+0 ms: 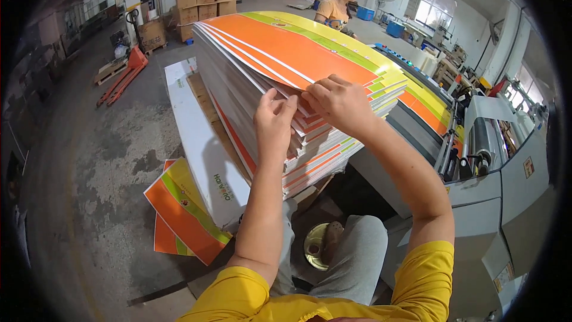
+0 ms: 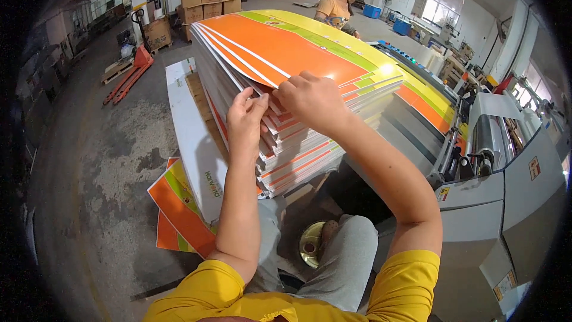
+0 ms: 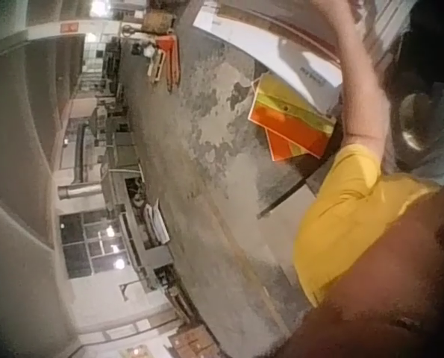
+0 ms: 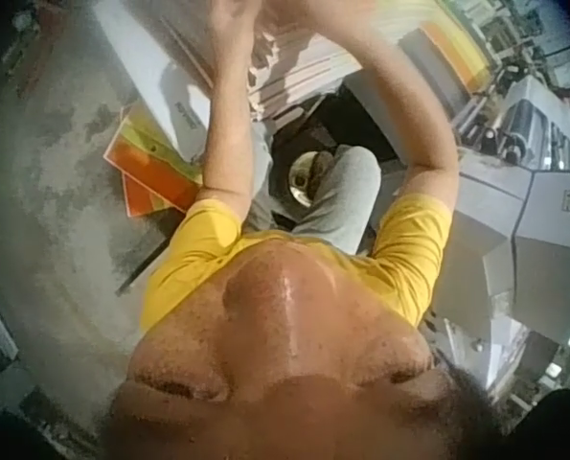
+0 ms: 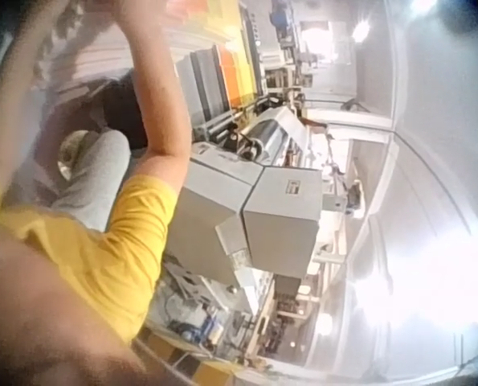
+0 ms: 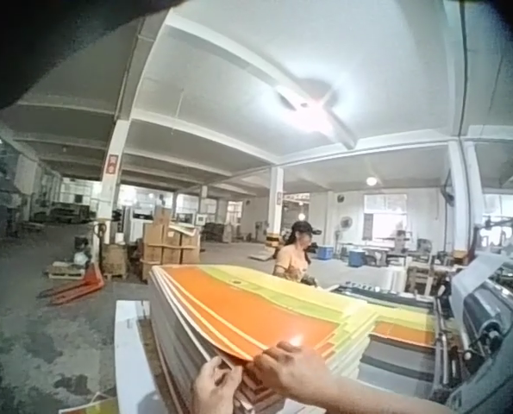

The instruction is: Counting and sorting a stack of large printed paper sheets in an industrial setting.

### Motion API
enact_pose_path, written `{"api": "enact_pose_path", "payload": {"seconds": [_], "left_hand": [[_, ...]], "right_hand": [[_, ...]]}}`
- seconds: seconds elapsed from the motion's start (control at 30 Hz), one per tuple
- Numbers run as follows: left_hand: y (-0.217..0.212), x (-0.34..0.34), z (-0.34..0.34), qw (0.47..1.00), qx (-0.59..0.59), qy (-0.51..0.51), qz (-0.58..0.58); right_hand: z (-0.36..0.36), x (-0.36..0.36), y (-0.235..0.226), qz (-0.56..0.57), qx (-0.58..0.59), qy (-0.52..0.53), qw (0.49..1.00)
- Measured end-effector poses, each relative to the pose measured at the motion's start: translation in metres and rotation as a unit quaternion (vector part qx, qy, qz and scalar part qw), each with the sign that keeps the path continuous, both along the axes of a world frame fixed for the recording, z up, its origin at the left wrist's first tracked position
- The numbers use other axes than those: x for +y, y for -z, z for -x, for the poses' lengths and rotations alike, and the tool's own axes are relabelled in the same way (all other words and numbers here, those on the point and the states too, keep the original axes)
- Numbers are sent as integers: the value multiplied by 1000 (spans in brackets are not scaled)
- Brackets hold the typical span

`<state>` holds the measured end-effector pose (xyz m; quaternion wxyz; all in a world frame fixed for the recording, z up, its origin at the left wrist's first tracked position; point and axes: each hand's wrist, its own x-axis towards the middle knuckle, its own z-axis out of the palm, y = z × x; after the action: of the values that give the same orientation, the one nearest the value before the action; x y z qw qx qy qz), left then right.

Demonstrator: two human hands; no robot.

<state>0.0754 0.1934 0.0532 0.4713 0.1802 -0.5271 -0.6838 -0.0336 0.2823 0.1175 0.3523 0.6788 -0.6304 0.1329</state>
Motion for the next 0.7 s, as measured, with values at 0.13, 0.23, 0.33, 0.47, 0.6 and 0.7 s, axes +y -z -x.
{"api": "enact_pose_path", "payload": {"seconds": [0.13,0.23,0.33,0.47,0.6,0.7], "left_hand": [[2,0,1,999,38,1,20],[-3,8,0,999,44,19,6],[2,1,3,999,45,12,12],[1,0,3,1000,22,-14,4],[-1,1,1,996,77,17,-45],[1,-2,0,995,82,43,-39]], "right_hand": [[19,-5,-18,97,-170,-17,980],[27,-1,-46,128,-343,47,930],[12,-6,-30,198,-151,14,968],[-8,1,-17,56,-78,3,995],[-8,5,-14,-67,-159,66,983],[-12,7,-16,-121,-122,128,977]]}}
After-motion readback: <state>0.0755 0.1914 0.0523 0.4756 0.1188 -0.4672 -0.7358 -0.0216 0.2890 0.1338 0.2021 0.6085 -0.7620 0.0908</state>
